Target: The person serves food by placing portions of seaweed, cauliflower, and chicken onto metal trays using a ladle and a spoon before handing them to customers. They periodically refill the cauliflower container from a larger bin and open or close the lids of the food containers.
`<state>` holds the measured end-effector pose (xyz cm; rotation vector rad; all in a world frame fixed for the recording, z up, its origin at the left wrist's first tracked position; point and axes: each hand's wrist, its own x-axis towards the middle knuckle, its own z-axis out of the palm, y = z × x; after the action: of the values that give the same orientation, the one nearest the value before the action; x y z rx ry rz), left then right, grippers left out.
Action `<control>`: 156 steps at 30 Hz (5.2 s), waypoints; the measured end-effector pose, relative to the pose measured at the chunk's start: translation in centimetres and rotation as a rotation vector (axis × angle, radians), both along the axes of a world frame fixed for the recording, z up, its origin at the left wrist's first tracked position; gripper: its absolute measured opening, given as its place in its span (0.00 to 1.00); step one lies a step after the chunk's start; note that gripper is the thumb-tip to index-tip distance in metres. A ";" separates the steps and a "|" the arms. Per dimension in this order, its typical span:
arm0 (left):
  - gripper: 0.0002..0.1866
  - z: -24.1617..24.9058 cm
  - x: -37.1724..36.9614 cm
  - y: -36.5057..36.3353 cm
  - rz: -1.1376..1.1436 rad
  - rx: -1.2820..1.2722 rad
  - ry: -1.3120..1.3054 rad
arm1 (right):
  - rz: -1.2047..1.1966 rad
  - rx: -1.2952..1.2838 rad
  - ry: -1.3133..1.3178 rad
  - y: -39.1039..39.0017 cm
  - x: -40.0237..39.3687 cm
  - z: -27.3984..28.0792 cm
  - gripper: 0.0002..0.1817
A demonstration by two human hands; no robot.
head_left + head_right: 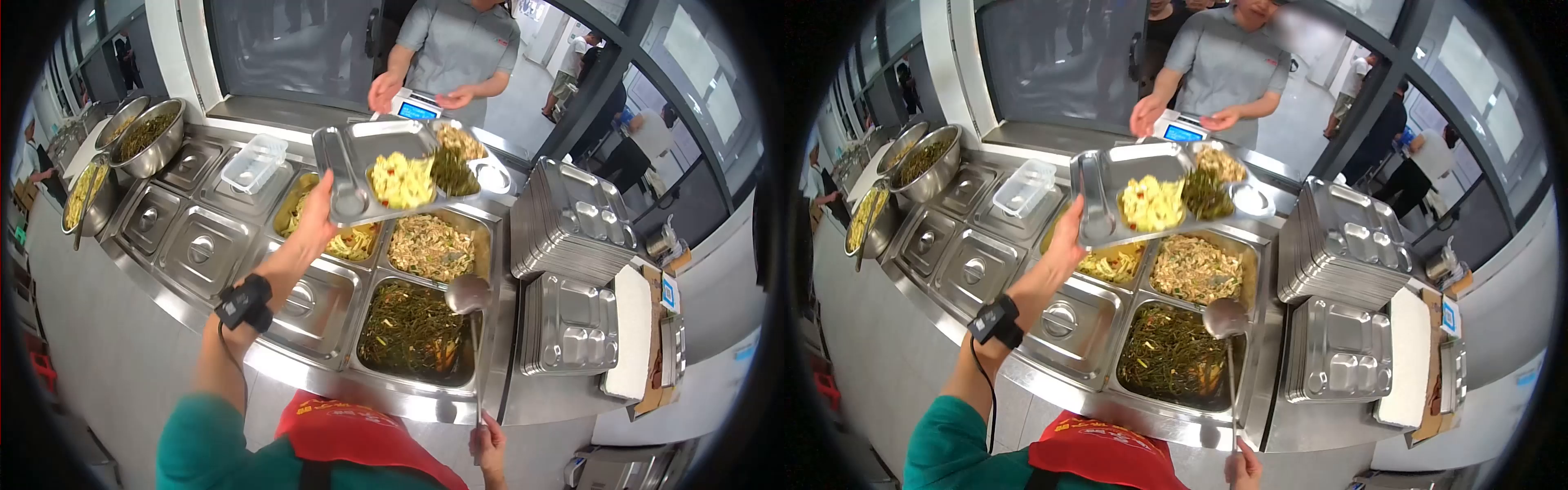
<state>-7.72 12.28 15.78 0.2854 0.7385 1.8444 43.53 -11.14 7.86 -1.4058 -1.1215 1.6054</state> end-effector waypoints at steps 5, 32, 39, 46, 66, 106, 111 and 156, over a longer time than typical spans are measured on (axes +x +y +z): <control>0.18 5.2 0.5 5.9 0.093 0.075 -0.040 | 0.153 -0.007 -0.010 4.2 -2.0 -0.1 0.20; 0.24 -0.9 -11.4 1.9 -0.334 0.231 0.064 | 0.867 0.616 -1.543 24.9 -36.4 2.3 0.29; 0.17 -16.0 -14.3 -17.2 -0.342 -0.226 1.302 | 0.800 0.217 -1.041 19.5 -34.4 5.9 0.21; 0.18 -19.6 -13.3 -22.3 -0.221 0.011 1.809 | 0.453 -0.531 -0.240 19.0 -41.1 6.9 0.20; 0.07 -17.3 -2.5 -21.3 -0.246 -0.301 1.048 | 0.334 0.147 -0.079 10.8 -22.5 2.2 0.22; 0.29 -7.4 36.3 -10.9 -0.604 -0.532 0.079 | 0.424 1.161 -0.719 3.3 7.3 1.6 0.19; 0.17 -13.8 25.5 -16.5 -0.198 -0.487 0.256 | 0.567 0.720 -0.971 6.6 4.0 -7.8 0.31; 0.17 -17.0 13.3 -27.9 0.265 -0.303 -0.176 | 0.048 -0.708 0.513 2.6 6.5 -1.9 0.21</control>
<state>5.57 -15.60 -1.24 -0.1774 0.9525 1.9403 50.04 -8.56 6.00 -1.2409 -0.2871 2.3539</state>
